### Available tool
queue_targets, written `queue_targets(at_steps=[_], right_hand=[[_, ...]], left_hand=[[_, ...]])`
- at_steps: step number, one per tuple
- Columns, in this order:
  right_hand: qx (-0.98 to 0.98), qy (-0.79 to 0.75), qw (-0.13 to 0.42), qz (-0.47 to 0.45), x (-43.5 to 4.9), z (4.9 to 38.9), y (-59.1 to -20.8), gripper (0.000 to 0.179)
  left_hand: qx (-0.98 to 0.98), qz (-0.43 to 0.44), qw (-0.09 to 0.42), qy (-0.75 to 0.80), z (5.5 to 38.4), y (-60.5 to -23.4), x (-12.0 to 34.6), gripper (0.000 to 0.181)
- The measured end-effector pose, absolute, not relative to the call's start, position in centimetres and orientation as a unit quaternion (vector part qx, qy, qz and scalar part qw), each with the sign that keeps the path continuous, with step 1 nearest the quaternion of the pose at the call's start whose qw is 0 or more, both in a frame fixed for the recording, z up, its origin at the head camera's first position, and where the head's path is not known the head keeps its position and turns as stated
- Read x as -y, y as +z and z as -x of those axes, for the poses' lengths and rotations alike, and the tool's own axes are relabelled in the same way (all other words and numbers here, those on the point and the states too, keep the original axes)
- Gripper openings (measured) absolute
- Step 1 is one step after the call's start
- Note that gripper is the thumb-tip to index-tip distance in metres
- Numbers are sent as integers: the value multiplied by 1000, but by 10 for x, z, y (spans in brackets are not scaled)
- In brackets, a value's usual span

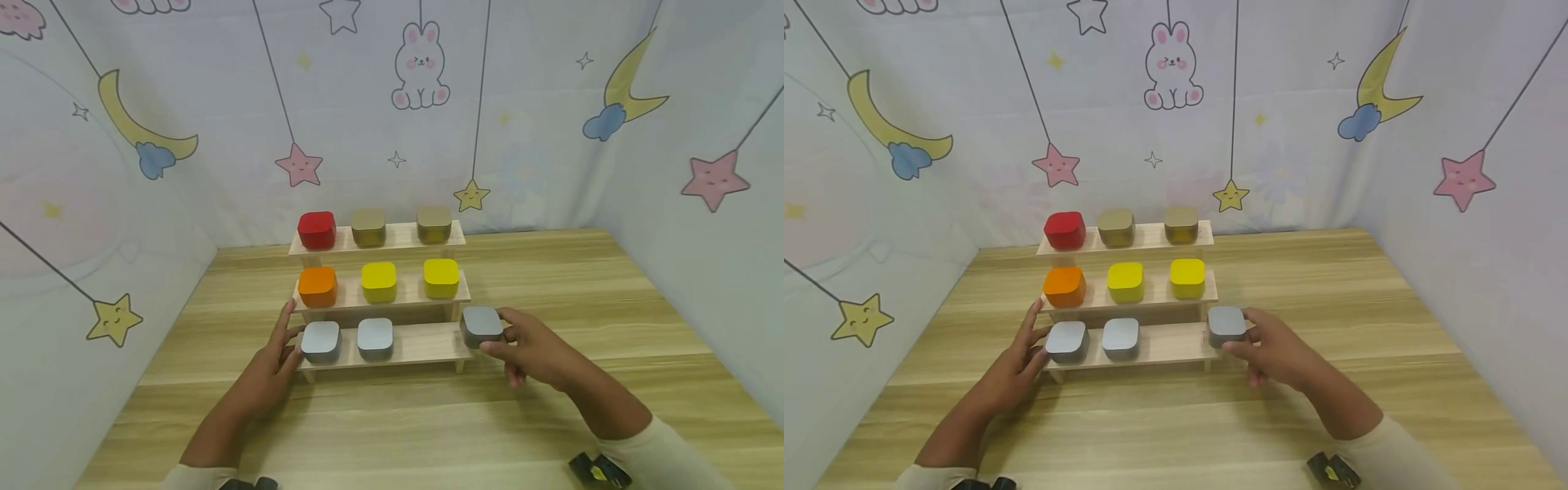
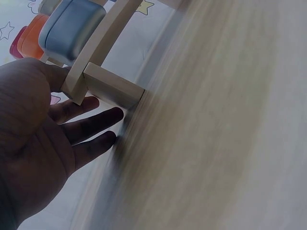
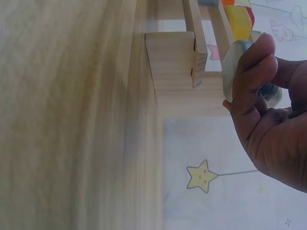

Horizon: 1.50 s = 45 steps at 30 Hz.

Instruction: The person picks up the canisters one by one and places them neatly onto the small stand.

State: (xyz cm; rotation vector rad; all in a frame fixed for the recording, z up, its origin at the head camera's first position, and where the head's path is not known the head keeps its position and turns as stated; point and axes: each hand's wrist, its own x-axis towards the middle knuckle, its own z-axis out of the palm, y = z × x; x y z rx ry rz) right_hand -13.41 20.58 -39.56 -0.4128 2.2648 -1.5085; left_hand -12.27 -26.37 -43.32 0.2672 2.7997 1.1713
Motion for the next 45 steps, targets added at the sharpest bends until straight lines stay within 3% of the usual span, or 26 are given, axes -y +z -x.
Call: queue_targets(at_steps=[37, 45], right_hand=[[-846, -492, 158, 129, -150, 134, -403, 59], [-845, -494, 158, 128, -148, 133, -404, 67]], left_hand=[[-916, -94, 52, 387, 122, -431, 263, 92], [-917, -90, 48, 386, 124, -433, 264, 93]])
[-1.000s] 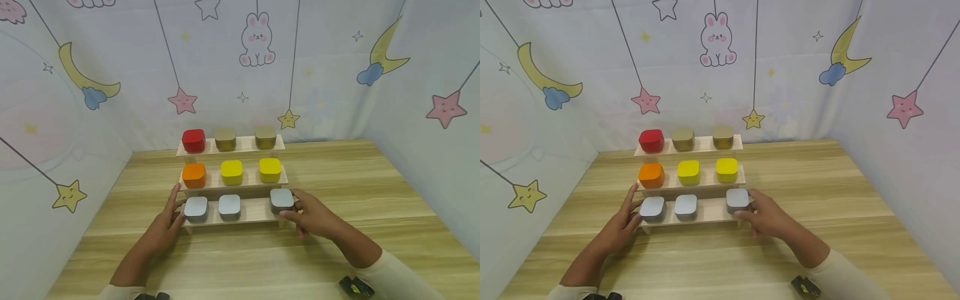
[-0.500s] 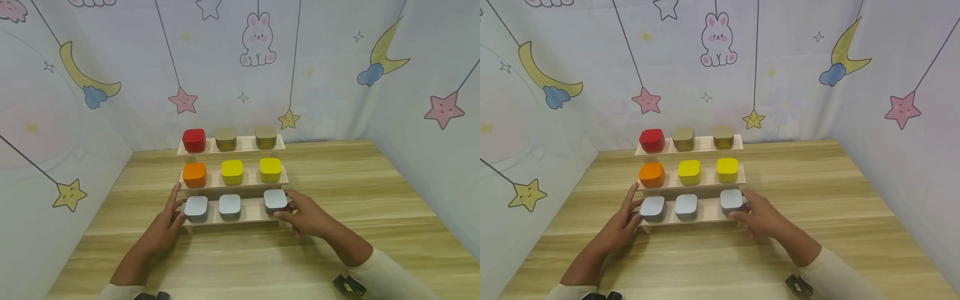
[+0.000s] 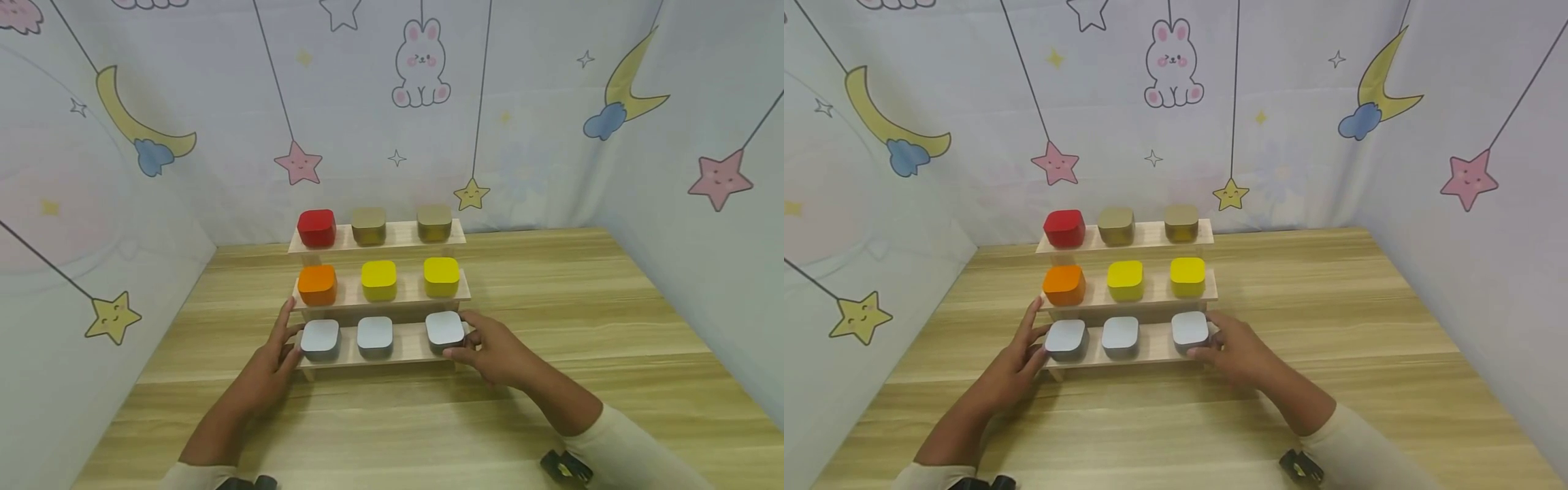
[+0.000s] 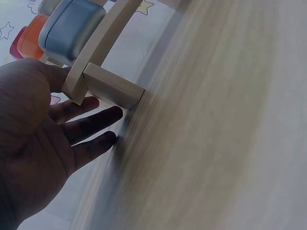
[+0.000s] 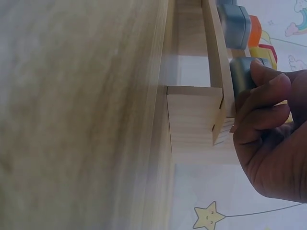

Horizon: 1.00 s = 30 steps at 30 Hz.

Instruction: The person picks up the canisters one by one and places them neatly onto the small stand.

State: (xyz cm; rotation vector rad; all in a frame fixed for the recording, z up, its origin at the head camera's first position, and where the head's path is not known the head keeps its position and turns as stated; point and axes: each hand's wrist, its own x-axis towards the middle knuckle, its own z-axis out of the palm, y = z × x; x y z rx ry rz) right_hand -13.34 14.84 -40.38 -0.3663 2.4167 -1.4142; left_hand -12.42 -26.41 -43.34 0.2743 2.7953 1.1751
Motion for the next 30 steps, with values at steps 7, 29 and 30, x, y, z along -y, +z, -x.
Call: queue_targets(at_steps=[7, 29, 30], right_hand=[[-844, -497, 156, 130, -148, 133, -404, 68], [-840, -503, 154, 134, -147, 134, -406, 64], [-841, -502, 153, 134, -147, 134, -406, 65]], left_hand=[[-917, -96, 44, 384, 125, -435, 265, 93], [-916, -93, 44, 387, 124, -435, 265, 93], [-916, -95, 42, 388, 125, -435, 265, 93]])
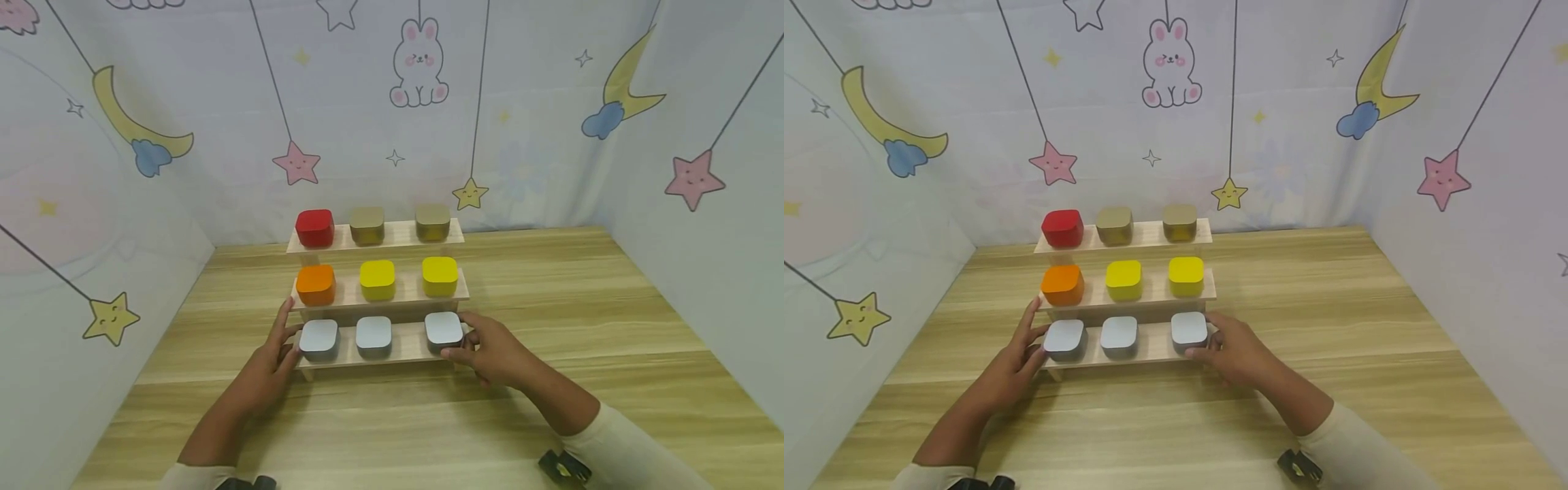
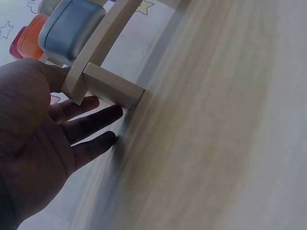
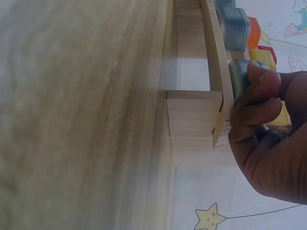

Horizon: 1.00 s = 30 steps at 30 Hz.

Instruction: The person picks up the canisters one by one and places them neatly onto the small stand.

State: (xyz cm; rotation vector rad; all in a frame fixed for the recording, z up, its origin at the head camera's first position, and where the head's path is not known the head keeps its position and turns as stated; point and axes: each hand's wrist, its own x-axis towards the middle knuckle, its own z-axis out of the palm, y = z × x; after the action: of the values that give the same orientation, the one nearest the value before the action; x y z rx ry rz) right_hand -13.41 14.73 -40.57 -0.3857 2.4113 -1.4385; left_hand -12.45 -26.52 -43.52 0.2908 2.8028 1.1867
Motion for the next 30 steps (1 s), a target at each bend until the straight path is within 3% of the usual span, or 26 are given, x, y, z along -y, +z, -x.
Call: queue_targets(at_steps=[15, 30], right_hand=[[-855, -487, 148, 101, -148, 130, -403, 87], [-898, -423, 90, 76, -163, 126, -393, 91]], left_hand=[[-908, -107, 42, 403, 122, -435, 267, 91], [-902, -121, 18, 415, 122, -437, 267, 88]])
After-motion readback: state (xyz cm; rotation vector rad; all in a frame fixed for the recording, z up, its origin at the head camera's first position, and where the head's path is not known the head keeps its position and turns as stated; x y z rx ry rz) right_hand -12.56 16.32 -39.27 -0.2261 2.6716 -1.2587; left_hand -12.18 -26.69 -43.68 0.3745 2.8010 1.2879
